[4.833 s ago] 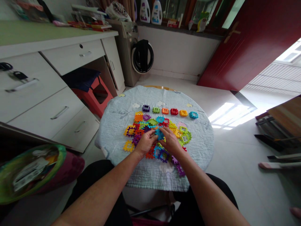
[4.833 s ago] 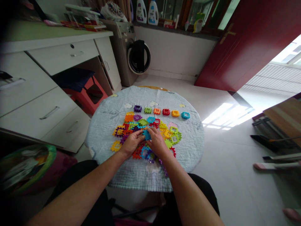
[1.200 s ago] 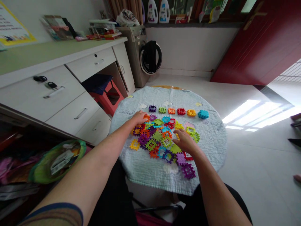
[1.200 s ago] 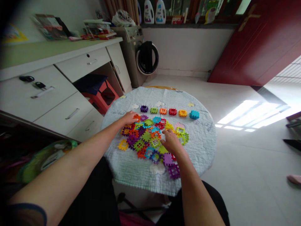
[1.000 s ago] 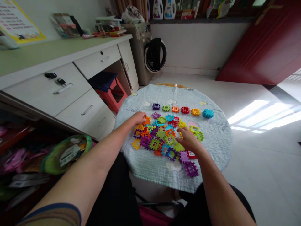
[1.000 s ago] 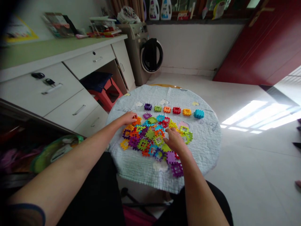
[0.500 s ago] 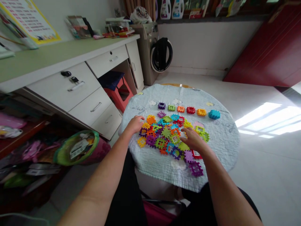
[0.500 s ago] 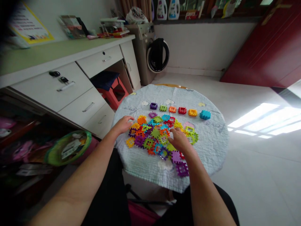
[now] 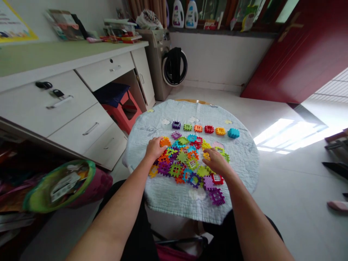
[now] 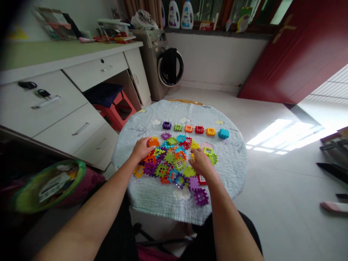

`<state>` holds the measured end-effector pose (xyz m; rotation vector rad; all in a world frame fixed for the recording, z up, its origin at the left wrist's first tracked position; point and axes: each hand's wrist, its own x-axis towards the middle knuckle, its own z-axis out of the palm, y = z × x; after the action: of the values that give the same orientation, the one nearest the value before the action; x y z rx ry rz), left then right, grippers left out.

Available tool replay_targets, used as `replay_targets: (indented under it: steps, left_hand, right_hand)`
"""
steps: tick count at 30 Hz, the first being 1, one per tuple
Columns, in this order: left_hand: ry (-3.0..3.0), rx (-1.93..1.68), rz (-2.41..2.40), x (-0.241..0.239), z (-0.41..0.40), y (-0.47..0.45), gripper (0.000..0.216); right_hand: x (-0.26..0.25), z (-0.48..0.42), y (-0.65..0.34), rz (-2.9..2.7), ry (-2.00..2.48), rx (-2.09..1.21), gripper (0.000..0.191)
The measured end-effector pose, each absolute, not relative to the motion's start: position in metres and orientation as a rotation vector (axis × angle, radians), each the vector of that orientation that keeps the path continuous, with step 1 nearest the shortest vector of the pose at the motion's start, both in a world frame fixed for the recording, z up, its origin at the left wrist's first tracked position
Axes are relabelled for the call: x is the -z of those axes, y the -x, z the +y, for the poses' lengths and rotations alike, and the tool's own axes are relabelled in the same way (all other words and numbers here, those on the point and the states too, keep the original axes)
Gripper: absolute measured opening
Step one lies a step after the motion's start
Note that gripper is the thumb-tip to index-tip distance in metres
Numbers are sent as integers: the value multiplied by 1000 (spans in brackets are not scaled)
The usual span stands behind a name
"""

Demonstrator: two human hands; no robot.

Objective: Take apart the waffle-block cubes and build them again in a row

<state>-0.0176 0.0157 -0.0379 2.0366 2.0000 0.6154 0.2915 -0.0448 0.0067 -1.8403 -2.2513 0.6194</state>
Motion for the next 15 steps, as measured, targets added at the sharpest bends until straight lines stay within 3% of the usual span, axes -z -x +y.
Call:
replay_targets:
  steps: [4,8,11,15]
  left_hand:
    - [-2020,-582,2033,35,20,15,41]
    - [-1943,-619,1957,23,18,13,18]
    - [-1882,-786,1923,16,16,11,7]
    - [-1650,-1109,1735,11,15,8,13]
  right_hand:
    - [-9,-45,-289,-2257,1872,-659,33]
    - [-10,-45,-286,-2261,1870,-682,36]
    - [-10,-45,-286,-2271,1893,-693,36]
    - [-9,-44,-285,-2281,1902,-678,36]
